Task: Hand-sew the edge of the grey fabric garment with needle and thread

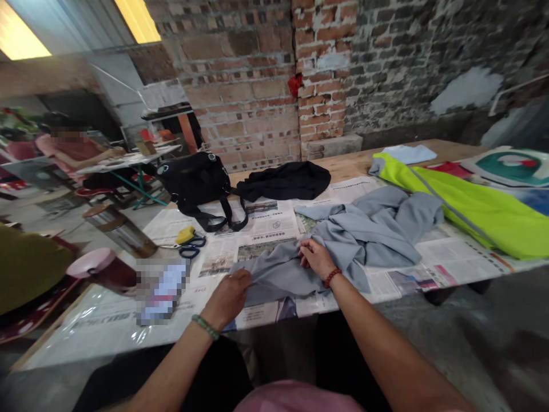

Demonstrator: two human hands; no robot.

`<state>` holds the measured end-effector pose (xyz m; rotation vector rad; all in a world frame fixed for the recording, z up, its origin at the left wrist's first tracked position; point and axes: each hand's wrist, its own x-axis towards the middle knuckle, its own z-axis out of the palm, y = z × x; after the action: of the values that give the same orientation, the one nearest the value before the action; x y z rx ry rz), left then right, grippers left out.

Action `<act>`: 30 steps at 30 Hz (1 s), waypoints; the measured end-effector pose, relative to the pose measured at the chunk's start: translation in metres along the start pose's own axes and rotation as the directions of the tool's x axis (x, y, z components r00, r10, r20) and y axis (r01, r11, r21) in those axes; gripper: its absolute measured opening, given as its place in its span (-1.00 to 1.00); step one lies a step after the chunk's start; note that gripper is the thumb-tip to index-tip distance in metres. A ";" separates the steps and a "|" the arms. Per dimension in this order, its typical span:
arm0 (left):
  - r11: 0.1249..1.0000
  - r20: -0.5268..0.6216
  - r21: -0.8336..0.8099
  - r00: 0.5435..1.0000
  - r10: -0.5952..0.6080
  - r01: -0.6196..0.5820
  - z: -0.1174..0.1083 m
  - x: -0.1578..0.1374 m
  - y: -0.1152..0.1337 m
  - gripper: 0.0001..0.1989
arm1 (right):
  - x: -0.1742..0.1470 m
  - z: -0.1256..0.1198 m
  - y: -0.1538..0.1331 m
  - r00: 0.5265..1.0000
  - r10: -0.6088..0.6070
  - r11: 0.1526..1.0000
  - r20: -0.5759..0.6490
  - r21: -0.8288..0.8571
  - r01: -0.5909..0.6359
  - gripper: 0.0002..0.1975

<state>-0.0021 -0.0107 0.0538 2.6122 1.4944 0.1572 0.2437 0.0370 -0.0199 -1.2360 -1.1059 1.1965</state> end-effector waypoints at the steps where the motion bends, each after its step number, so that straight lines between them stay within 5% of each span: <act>1: 0.995 -0.071 -0.101 0.997 0.021 -0.028 0.006 0.003 0.002 -0.66 | 0.000 0.000 0.000 1.000 -0.002 1.000 0.001 0.004 0.002 -0.86; 4: 0.900 -0.254 -0.429 0.967 -0.034 -0.081 0.025 0.009 0.003 -0.54 | 0.001 0.000 -0.001 1.000 -0.008 0.999 -0.007 0.033 0.008 -0.85; 9: 0.760 -0.234 -0.648 0.962 -0.141 -0.046 0.038 0.000 -0.003 -0.70 | 0.002 -0.001 -0.001 1.000 -0.014 0.993 -0.026 0.116 0.017 -0.80; 12: 0.813 -0.260 -0.554 0.965 0.033 -0.178 0.034 -0.012 -0.001 -0.75 | 0.002 -0.002 0.000 0.999 -0.016 0.982 -0.034 0.189 0.022 -0.75; 17: 0.899 -0.217 -0.227 0.919 0.329 -0.375 0.032 -0.033 0.010 -0.40 | 0.003 -0.002 0.001 0.998 -0.005 0.964 -0.065 0.266 0.022 -0.66; 23: 0.907 -0.272 -0.005 0.873 0.404 -0.421 0.049 -0.045 0.013 -0.88 | 0.002 -0.009 -0.003 0.998 0.039 0.915 -0.040 0.402 -0.020 -0.64; 30: 0.900 -0.337 0.018 0.845 0.415 -0.435 0.054 -0.047 0.015 -0.87 | 0.009 -0.032 -0.007 0.994 0.057 0.779 -0.097 0.627 0.016 -0.82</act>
<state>-0.0051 -0.0622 0.0012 2.9350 0.9255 0.7101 0.2765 0.0439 -0.0146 -0.7739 -0.5251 1.3477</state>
